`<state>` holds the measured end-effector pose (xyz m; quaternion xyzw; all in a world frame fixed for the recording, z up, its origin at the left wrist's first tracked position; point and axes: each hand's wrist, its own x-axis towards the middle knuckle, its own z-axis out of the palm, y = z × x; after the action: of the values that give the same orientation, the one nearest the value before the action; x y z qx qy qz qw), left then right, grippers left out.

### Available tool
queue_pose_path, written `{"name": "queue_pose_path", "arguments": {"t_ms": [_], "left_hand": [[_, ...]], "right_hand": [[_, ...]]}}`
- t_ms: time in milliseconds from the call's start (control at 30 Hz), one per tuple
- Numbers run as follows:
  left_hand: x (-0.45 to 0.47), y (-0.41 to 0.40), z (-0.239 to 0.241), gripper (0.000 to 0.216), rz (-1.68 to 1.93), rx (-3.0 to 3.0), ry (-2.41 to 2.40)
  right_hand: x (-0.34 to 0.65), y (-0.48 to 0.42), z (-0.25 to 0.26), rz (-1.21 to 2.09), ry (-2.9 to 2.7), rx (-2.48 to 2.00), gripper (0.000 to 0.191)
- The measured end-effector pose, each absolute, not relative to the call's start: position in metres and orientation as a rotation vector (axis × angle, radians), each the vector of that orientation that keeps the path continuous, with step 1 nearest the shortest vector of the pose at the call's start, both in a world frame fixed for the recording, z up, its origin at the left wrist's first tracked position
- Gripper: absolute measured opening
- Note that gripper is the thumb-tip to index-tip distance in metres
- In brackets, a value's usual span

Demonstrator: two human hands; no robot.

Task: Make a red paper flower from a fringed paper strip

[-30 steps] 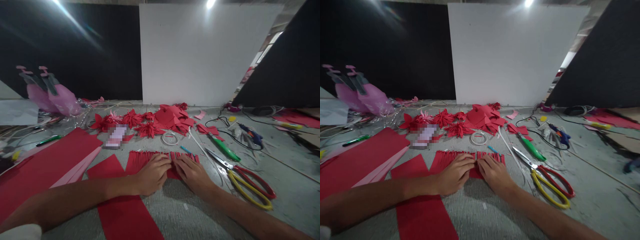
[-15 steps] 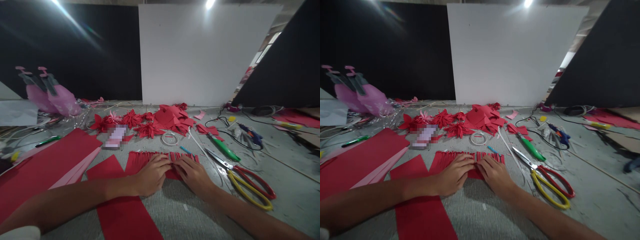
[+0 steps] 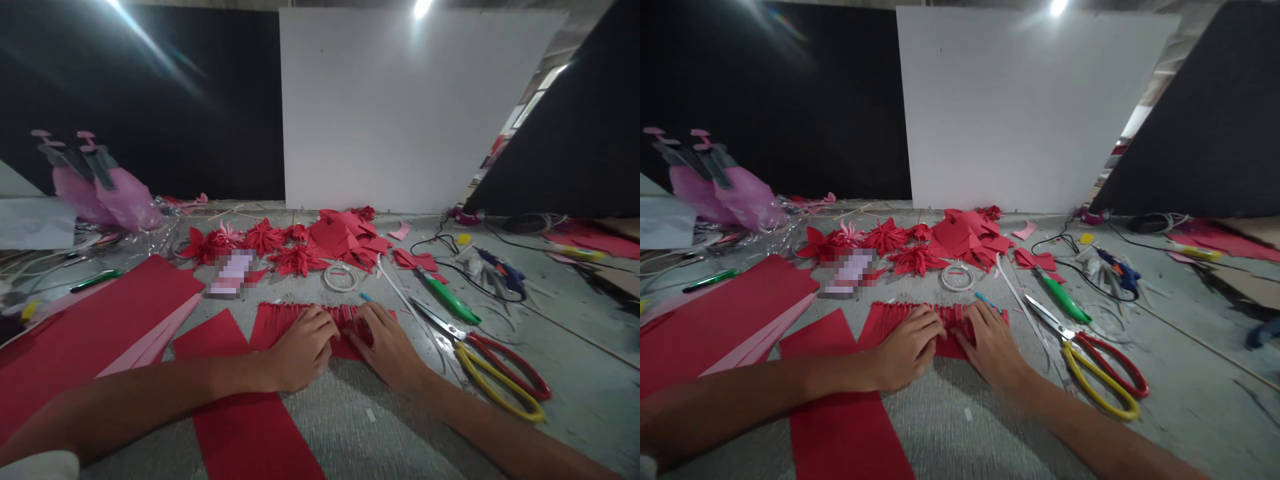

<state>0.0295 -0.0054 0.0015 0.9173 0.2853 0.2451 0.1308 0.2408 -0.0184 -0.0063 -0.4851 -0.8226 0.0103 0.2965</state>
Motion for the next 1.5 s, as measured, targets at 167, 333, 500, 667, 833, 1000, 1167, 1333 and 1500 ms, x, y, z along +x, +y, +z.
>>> {"name": "queue_pose_path", "arguments": {"t_ms": [167,333,500,667,833,1000,1167,1333,1500], "left_hand": [[0.028,-0.006,-0.001,0.033,0.679,2.722,0.732],[0.028,-0.005,-0.005,0.031,0.648,2.754,0.808],[0.028,-0.006,-0.006,0.03,0.64,2.75,0.824],[0.027,-0.006,-0.002,0.029,0.625,2.721,0.835],[0.028,-0.006,-0.001,0.027,0.639,2.709,0.82],[0.028,-0.006,0.0,0.027,0.655,2.699,0.803],[0.026,-0.007,0.001,0.038,0.613,2.74,0.727],[0.027,-0.006,-0.001,0.059,0.575,2.769,0.723],[0.027,-0.003,-0.006,0.07,0.559,2.782,0.669]], "right_hand": [[0.243,-0.01,-0.012,0.105,-2.275,-1.171,0.016],[0.247,-0.001,-0.027,0.109,-2.331,-1.157,0.027],[0.247,-0.002,-0.026,0.159,-2.279,-1.128,0.03],[0.245,-0.004,-0.019,0.154,-2.226,-1.116,0.032],[0.244,-0.008,-0.014,0.128,-2.122,-1.1,0.024],[0.245,-0.012,-0.01,0.155,-2.017,-1.175,0.01],[0.246,-0.014,-0.011,0.164,-2.006,-1.222,0.012],[0.247,-0.016,-0.013,0.145,-1.986,-1.201,0.014],[0.247,-0.019,-0.011,0.153,-1.994,-1.138,0.013]]}}
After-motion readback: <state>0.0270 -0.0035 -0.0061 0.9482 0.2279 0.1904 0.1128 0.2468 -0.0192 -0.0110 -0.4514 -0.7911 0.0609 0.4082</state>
